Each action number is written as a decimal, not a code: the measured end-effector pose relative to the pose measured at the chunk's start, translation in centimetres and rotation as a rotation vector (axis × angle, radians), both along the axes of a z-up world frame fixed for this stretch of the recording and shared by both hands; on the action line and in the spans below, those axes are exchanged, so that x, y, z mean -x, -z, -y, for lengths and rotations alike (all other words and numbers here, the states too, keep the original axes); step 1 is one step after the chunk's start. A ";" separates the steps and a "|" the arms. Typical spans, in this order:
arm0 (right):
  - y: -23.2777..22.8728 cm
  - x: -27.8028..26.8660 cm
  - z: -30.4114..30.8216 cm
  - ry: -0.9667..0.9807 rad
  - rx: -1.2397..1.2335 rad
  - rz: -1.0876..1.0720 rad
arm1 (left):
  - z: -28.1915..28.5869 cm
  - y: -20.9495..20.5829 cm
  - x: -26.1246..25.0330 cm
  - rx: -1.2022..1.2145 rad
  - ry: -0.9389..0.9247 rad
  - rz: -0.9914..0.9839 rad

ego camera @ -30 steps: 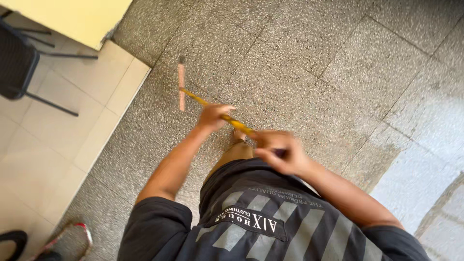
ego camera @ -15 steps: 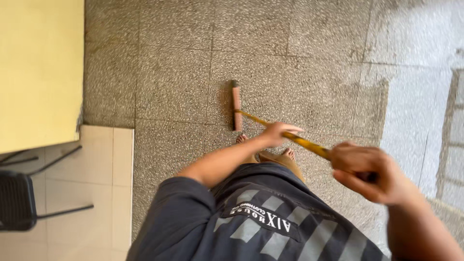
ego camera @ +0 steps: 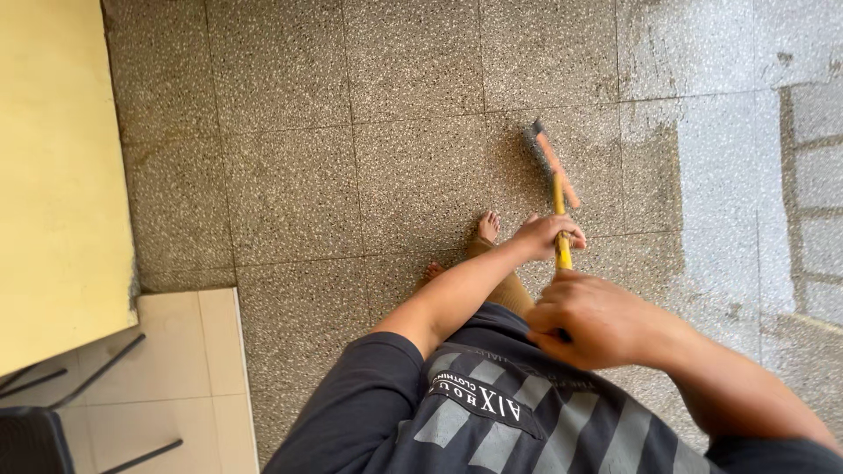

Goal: The person sweeps water across a tiled floor using a squeegee-like floor broom, moving around parked motorcycles and furniture.

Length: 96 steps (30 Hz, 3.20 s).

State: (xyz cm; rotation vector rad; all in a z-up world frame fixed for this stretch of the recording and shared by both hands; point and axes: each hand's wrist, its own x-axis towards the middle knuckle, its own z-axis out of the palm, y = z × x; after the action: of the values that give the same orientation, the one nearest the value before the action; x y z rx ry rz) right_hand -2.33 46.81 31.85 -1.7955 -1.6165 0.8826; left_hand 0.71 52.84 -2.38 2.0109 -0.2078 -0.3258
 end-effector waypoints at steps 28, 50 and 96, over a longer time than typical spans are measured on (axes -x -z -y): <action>0.6 -21.0 14.3 0.451 -0.251 -0.363 | 0.5 0.9 -15.5 0.071 0.272 0.082; 6.0 -26.1 12.7 1.155 -1.050 -0.536 | -7.6 -4.6 -32.9 -0.262 0.561 0.207; 3.7 -8.2 -23.6 3.045 -0.478 0.477 | -10.2 4.3 -6.6 0.251 2.714 -0.015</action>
State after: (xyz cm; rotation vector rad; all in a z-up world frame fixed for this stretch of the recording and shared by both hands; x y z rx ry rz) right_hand 5.83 70.42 28.19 -1.5748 1.4451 -1.2143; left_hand 7.34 63.04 -6.65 0.1254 -2.5696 -1.6175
